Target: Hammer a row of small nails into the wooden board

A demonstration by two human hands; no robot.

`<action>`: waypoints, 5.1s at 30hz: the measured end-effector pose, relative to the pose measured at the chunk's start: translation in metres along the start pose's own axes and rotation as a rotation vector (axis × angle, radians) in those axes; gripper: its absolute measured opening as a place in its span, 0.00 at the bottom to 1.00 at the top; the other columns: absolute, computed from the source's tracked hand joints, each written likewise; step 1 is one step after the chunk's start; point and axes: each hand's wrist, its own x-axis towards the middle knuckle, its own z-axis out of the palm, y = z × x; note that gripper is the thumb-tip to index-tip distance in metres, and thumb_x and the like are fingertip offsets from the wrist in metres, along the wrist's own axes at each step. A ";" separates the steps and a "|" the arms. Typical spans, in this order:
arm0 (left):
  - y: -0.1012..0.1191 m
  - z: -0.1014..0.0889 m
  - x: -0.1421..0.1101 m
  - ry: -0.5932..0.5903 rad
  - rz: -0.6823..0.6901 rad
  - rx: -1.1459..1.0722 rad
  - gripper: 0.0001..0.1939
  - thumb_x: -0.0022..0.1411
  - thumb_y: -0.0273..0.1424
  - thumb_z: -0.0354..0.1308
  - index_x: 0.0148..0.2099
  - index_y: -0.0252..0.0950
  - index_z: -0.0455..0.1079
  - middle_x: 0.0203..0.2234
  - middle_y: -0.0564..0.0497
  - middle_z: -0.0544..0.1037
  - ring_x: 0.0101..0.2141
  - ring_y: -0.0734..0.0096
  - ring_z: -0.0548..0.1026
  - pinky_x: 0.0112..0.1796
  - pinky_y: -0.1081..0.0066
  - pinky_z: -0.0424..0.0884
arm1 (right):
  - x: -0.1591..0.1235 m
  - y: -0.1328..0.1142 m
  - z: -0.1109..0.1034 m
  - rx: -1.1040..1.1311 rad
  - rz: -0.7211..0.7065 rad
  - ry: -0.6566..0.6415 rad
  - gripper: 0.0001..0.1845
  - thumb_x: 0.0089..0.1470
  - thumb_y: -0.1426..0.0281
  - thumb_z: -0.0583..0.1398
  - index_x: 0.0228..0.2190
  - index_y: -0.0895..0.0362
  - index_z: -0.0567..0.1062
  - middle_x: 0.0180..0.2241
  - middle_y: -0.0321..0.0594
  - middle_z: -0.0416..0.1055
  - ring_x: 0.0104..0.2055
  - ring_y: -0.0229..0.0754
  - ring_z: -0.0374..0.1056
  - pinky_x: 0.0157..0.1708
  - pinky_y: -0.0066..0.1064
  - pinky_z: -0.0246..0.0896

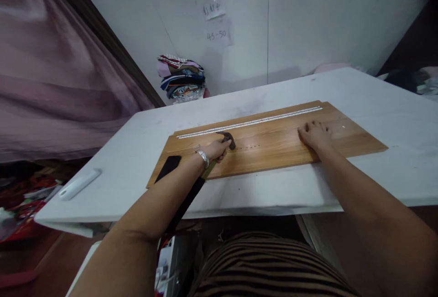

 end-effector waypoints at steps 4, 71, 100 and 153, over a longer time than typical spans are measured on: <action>0.000 0.000 0.001 0.002 -0.006 0.006 0.13 0.79 0.41 0.53 0.43 0.38 0.67 0.19 0.59 0.65 0.16 0.78 0.62 0.20 0.76 0.60 | 0.000 0.000 -0.001 -0.004 0.007 -0.009 0.32 0.69 0.55 0.45 0.53 0.61 0.79 0.62 0.61 0.72 0.66 0.62 0.62 0.65 0.54 0.54; 0.001 0.000 0.001 0.014 0.009 0.013 0.14 0.79 0.41 0.53 0.42 0.38 0.67 0.19 0.59 0.66 0.16 0.79 0.62 0.19 0.77 0.60 | 0.003 0.002 0.004 -0.013 0.001 0.002 0.32 0.70 0.56 0.45 0.54 0.62 0.79 0.62 0.60 0.71 0.65 0.61 0.61 0.64 0.53 0.54; -0.003 0.000 0.003 0.018 0.009 0.001 0.15 0.76 0.44 0.57 0.42 0.38 0.69 0.19 0.59 0.66 0.16 0.78 0.63 0.20 0.77 0.60 | -0.001 -0.001 -0.001 0.002 0.003 0.001 0.32 0.70 0.56 0.45 0.53 0.62 0.79 0.62 0.61 0.72 0.66 0.61 0.62 0.65 0.54 0.53; 0.000 0.001 0.001 0.007 -0.002 -0.023 0.13 0.78 0.41 0.55 0.41 0.39 0.67 0.19 0.59 0.66 0.16 0.78 0.62 0.20 0.77 0.60 | 0.001 0.001 0.000 -0.016 0.011 -0.013 0.32 0.70 0.55 0.45 0.53 0.60 0.79 0.62 0.60 0.71 0.66 0.62 0.63 0.65 0.55 0.55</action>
